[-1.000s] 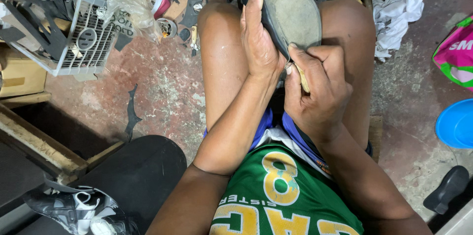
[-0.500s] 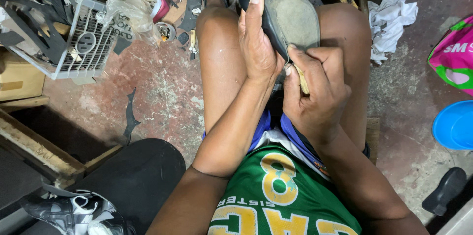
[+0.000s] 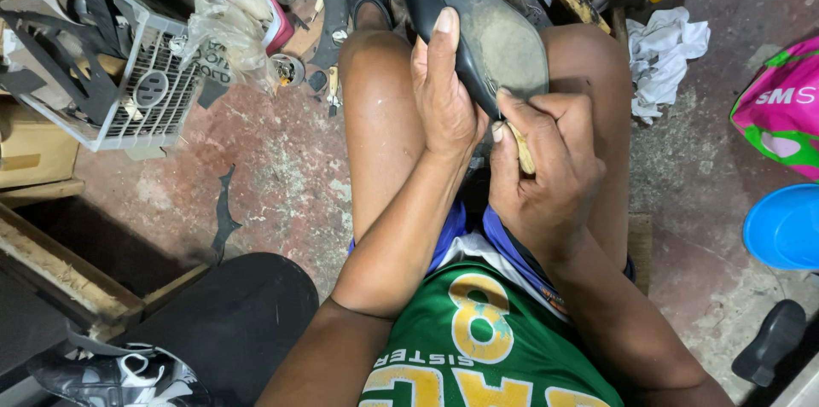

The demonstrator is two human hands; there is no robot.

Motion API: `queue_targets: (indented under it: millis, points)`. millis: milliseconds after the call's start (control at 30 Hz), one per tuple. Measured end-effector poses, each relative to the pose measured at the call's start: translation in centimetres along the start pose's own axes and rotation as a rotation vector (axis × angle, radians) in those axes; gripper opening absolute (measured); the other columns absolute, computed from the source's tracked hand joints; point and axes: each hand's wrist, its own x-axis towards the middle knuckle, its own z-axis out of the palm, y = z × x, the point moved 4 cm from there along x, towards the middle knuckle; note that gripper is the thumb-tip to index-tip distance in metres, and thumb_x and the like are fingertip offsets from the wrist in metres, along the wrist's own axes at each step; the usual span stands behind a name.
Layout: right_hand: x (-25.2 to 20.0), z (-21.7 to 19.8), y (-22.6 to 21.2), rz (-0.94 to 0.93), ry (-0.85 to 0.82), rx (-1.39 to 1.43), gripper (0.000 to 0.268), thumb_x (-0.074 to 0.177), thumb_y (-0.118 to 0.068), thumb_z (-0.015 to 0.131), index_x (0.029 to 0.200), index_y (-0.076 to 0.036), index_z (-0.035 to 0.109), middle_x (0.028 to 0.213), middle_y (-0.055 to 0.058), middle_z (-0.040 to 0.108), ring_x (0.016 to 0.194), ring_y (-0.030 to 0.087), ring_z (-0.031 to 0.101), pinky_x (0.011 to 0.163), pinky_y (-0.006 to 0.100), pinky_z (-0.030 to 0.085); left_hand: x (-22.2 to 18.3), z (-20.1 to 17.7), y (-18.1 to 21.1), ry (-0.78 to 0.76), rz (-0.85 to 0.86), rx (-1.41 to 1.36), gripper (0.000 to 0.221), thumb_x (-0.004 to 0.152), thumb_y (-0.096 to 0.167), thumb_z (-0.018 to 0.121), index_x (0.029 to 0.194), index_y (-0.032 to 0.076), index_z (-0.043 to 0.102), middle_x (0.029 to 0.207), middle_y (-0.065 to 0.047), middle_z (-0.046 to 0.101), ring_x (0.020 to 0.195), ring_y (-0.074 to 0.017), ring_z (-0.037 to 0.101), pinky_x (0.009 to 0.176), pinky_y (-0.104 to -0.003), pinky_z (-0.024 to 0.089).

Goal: The person glues a new rubber sole onto the bottom of a black high-heeled shoe, then uses a thin metal tool to scrape away excess glue and smooth the edge where the new sole meets the shoe body.

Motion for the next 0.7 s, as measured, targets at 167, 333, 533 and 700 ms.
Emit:
queue_targets:
  millis: [167, 333, 533, 700]
  points:
    - [-0.2, -0.7, -0.3, 0.022, 0.0, 0.035, 0.026, 0.101, 0.001, 0.071, 0.126, -0.005, 0.069, 0.112, 0.011, 0.061, 0.094, 0.024, 0.069, 0.078, 0.033, 0.057, -0.3, 0.6, 0.5, -0.072, 0.03, 0.0, 0.02, 0.12, 0.022, 0.06, 0.118, 0.002, 0.062, 0.103, -0.005, 0.068, 0.092, -0.0108, 0.065, 0.085, -0.027, 0.053]
    - [-0.5, -0.9, 0.0, 0.02, -0.017, 0.021, 0.029, 0.099, 0.002, 0.072, 0.128, -0.005, 0.071, 0.112, 0.012, 0.062, 0.089, 0.024, 0.068, 0.075, 0.034, 0.056, -0.2, 1.4, 1.1, -0.029, -0.192, -0.093, 0.048, 0.105, 0.045, 0.056, 0.127, 0.003, 0.06, 0.111, -0.007, 0.071, 0.098, -0.0165, 0.07, 0.09, -0.032, 0.057]
    - [-0.5, -0.8, 0.1, -0.002, -0.029, 0.011, 0.032, 0.098, 0.002, 0.074, 0.129, -0.005, 0.07, 0.114, 0.012, 0.061, 0.09, 0.024, 0.068, 0.074, 0.033, 0.056, -0.6, 1.4, 1.4, -0.062, -0.087, 0.014, 0.031, 0.119, 0.028, 0.061, 0.131, 0.0, 0.057, 0.116, -0.008, 0.067, 0.102, -0.0143, 0.066, 0.094, -0.031, 0.054]
    - [-0.8, -0.7, -0.2, 0.011, -0.036, 0.005, 0.032, 0.098, 0.002, 0.073, 0.129, -0.005, 0.069, 0.114, 0.012, 0.06, 0.09, 0.024, 0.068, 0.075, 0.034, 0.057, -0.7, 1.6, 1.8, -0.065, -0.015, 0.024, 0.028, 0.117, 0.026, 0.059, 0.134, 0.003, 0.056, 0.119, -0.007, 0.066, 0.105, -0.0123, 0.065, 0.095, -0.029, 0.054]
